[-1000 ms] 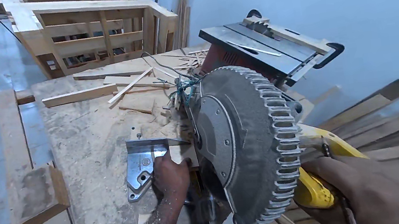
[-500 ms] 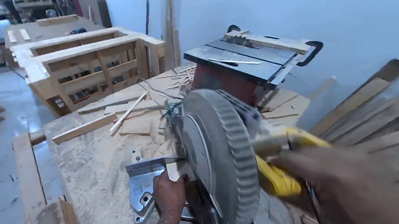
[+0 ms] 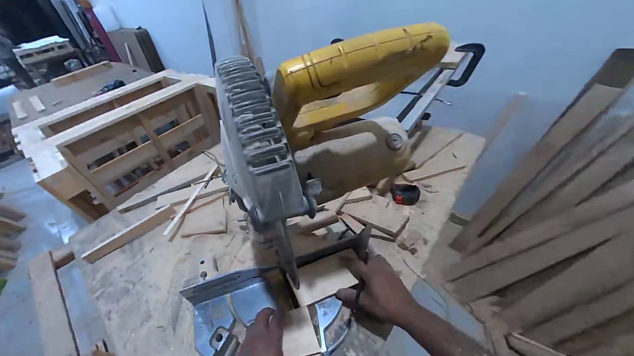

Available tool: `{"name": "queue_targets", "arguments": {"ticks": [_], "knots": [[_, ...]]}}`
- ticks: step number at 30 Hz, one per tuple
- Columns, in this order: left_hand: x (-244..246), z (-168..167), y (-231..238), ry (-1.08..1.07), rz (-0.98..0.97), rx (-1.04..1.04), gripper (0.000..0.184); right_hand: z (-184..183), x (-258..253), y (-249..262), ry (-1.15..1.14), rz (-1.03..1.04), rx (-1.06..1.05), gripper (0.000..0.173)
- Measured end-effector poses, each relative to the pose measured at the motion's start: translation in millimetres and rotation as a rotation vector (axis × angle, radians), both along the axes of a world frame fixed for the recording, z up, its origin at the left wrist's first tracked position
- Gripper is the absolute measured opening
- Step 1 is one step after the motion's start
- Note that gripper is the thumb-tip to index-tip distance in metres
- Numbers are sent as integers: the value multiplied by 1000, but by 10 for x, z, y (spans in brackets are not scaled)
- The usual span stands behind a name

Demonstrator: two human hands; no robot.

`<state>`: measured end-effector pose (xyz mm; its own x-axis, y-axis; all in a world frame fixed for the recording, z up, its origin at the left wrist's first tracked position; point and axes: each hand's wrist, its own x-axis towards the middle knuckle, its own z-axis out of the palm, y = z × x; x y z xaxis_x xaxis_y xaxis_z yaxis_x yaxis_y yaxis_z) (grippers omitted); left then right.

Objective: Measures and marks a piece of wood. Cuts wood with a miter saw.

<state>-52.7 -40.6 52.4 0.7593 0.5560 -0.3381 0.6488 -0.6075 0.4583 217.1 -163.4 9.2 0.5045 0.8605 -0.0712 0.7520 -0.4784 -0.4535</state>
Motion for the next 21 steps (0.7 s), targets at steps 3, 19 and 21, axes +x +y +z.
{"name": "queue_targets", "arguments": {"ticks": [3, 19, 21], "knots": [[-164, -72, -84, -26, 8, -16, 96, -87, -10, -15, -61, 24, 48, 78], [-890, -133, -154, -344, 323, 22, 98, -17, -730, 400, -63, 25, 60, 68], [-539, -75, 0, -328, 281, 61, 101, -27, -776, 370, -71, -8, 76, 67]]}}
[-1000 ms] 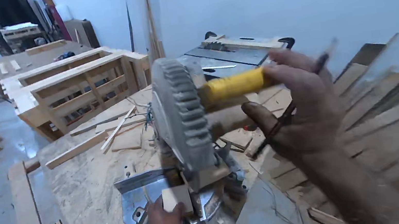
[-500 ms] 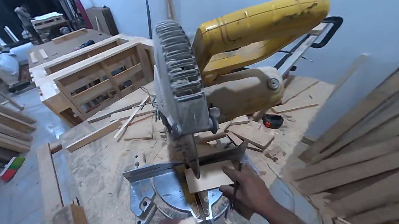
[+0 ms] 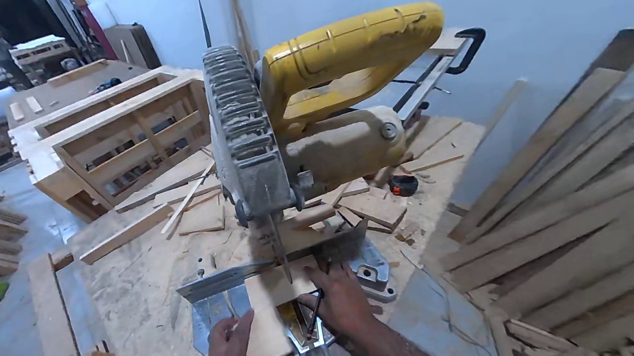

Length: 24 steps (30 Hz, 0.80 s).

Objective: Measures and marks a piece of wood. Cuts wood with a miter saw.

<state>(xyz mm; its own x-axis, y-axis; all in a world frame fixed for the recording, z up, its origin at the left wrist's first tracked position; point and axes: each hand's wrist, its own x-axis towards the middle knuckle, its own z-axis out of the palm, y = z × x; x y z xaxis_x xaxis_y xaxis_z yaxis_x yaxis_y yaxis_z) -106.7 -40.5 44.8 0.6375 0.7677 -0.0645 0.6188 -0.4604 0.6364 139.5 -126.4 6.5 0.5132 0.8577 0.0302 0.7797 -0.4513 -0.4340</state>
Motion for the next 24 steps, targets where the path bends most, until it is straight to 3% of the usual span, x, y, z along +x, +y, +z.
{"name": "queue_targets", "arguments": {"ticks": [5, 9, 12, 15, 17, 24], "knots": [[691, 14, 395, 84, 62, 38, 99, -17, -344, -157, -83, -90, 291, 39], [636, -145, 361, 23, 258, -38, 99, 133, -471, -48, 30, 40, 99, 56], [533, -216, 347, -77, 309, -241, 74, 131, -435, 105, 55, 30, 29, 60], [571, -179, 332, -128, 305, -289, 41, 47, -409, 173, 12, 8, 68, 50], [634, -168, 338, -141, 344, -297, 29, 25, -413, 192, -2, 3, 82, 48], [706, -225, 337, -187, 419, -302, 27, -26, -433, 211, -40, -4, 118, 48]]}}
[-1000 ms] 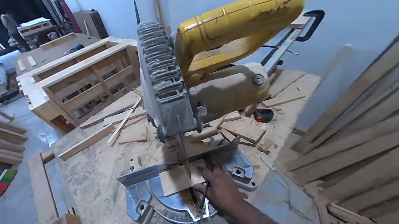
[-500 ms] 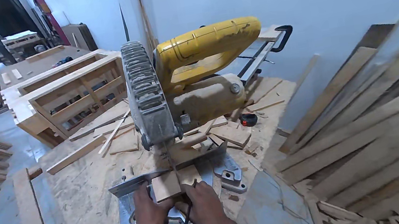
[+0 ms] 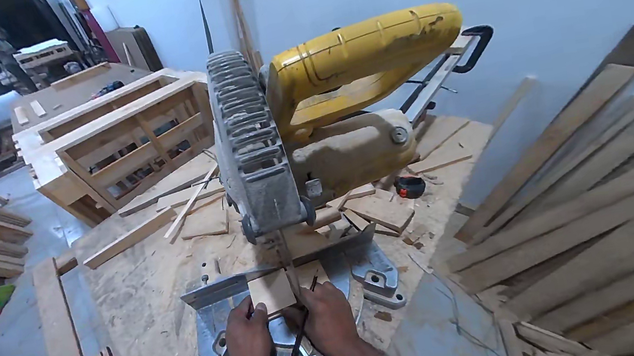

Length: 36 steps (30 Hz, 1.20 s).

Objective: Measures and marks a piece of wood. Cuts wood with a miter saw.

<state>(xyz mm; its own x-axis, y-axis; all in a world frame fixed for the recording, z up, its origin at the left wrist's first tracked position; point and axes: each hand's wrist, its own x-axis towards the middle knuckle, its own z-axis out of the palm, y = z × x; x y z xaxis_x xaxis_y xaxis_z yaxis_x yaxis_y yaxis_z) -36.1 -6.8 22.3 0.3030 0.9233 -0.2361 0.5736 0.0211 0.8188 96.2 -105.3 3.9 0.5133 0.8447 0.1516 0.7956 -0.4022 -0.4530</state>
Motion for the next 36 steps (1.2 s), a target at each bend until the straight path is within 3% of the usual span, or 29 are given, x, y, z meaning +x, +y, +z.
{"name": "queue_targets", "arguments": {"ticks": [12, 20, 23, 25, 29, 31, 33, 36], "knots": [[33, -74, 7, -96, 54, -22, 24, 21, 15, 8, 57, -1, -25, 42], [154, 82, 27, 108, -12, 34, 28, 69, 13, -5, 113, 3, -34, 41], [145, 104, 22, 141, -10, 49, 32, 134, 55, -150, 293, -120, 78, 50], [145, 108, 25, 146, -8, 61, 33, 98, 104, -262, 276, -275, 170, 51], [135, 93, 26, 169, -3, 55, 35, 107, 224, -388, 304, -227, 10, 44], [134, 112, 26, 167, -16, 57, 36, 374, 363, -459, 404, -201, 19, 48], [135, 134, 40, 158, -33, 64, 37, 954, 469, -619, 352, -240, 304, 45], [128, 141, 38, 177, -28, 46, 40, 2247, 651, -828, -147, -139, 766, 50]]}}
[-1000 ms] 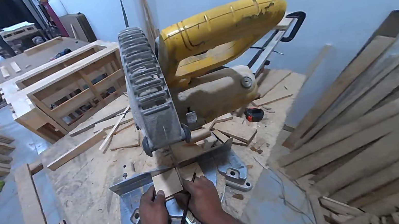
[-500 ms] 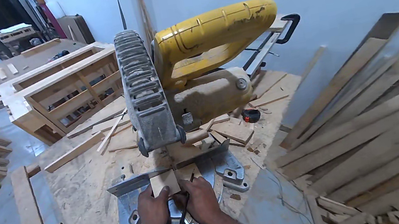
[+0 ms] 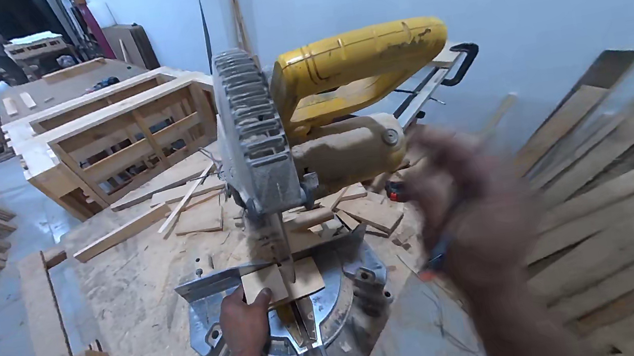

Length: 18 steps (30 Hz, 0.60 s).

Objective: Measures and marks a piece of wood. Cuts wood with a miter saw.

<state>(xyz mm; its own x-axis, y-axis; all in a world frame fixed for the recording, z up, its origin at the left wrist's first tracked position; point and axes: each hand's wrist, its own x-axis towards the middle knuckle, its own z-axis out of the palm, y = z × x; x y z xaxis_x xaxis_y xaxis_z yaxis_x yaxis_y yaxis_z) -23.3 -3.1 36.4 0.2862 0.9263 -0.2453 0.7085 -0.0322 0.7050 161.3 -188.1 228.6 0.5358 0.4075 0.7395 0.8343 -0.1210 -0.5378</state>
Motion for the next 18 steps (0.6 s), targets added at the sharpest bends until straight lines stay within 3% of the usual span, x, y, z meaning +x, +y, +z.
{"name": "queue_targets", "arguments": {"ticks": [1, 3, 5, 7, 11, 14, 18], "knots": [[-1, 12, 7, 15, -3, -14, 41, 464, 92, 30, -176, -16, 55, 54], [-3, 41, 19, 42, -13, -24, 42, 1185, 276, 260, -343, 15, -86, 65], [-25, 51, 31, 58, -28, -24, 43, 1522, 364, 564, -365, 49, -449, 69], [-41, 63, 38, 65, -33, -24, 43, 1621, 325, 643, -392, 95, -688, 64], [-75, 118, 38, 90, -39, -53, 43, 1352, -34, 240, -409, 132, -1014, 46], [-102, 81, 52, 74, -16, -57, 41, 893, -277, 27, -320, 131, -1231, 52], [-94, 58, 1, 49, -20, -110, 46, 432, -329, -201, -448, 175, -1068, 51]]}}
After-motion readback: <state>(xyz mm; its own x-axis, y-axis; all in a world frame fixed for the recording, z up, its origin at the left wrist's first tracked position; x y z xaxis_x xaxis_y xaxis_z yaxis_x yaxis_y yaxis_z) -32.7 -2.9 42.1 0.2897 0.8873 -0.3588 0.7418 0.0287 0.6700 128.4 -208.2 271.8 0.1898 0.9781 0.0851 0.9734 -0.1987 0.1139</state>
